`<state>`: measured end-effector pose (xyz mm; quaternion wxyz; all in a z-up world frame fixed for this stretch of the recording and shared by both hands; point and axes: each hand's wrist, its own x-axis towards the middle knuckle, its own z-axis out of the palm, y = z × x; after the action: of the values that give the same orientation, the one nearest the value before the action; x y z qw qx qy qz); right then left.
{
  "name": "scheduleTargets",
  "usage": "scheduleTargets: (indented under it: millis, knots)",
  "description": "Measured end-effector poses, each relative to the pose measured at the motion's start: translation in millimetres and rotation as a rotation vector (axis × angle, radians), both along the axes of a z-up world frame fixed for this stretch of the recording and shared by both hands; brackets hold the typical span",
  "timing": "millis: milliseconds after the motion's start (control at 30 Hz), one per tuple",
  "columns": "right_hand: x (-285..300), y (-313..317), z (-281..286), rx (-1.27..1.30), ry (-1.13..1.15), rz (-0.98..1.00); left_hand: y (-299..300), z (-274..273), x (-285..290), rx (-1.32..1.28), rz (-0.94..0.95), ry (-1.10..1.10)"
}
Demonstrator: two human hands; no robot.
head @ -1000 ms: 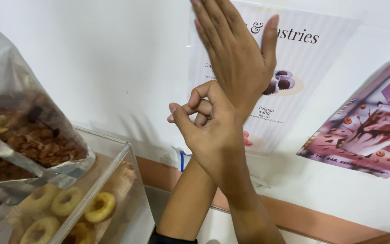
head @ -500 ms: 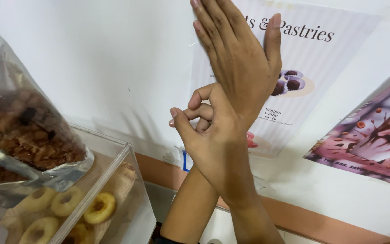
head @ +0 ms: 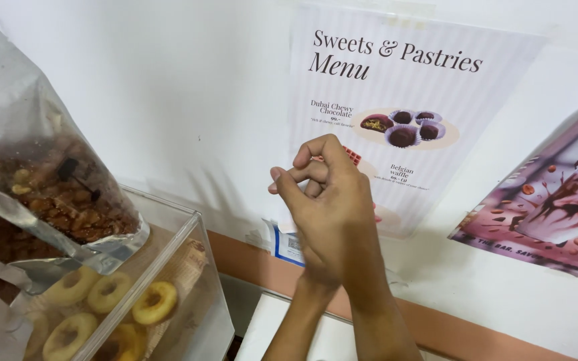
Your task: Tape a sweets and pastries menu poster to the wall near a counter.
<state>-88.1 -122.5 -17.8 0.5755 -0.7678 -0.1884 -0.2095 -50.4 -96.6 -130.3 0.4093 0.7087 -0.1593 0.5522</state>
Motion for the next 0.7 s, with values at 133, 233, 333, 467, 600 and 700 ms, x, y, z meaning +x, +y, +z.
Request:
scheduleTargets:
  millis: [133,233,333,467,600,700]
  knots:
    - [0,-11,1,0.132,0.012,0.156,40,-23,-2,-0.151,-0.004,-0.017]
    - [-2,-12,1,0.147,0.049,0.161,62,6,12,-0.42,-0.008,-0.004]
    - [-1,-10,-1,0.135,0.066,0.139,79,61,32,-0.577,-0.249,0.048]
    - [1,-11,-5,0.089,0.07,0.087,98,121,67,-0.63,-0.534,0.21]
    - [4,-15,-11,0.22,-0.004,0.229,103,158,66,-0.608,-0.579,0.338]
    - [-1,-19,-6,0.35,-0.058,0.341,101,172,65,-0.571,-0.573,0.376]
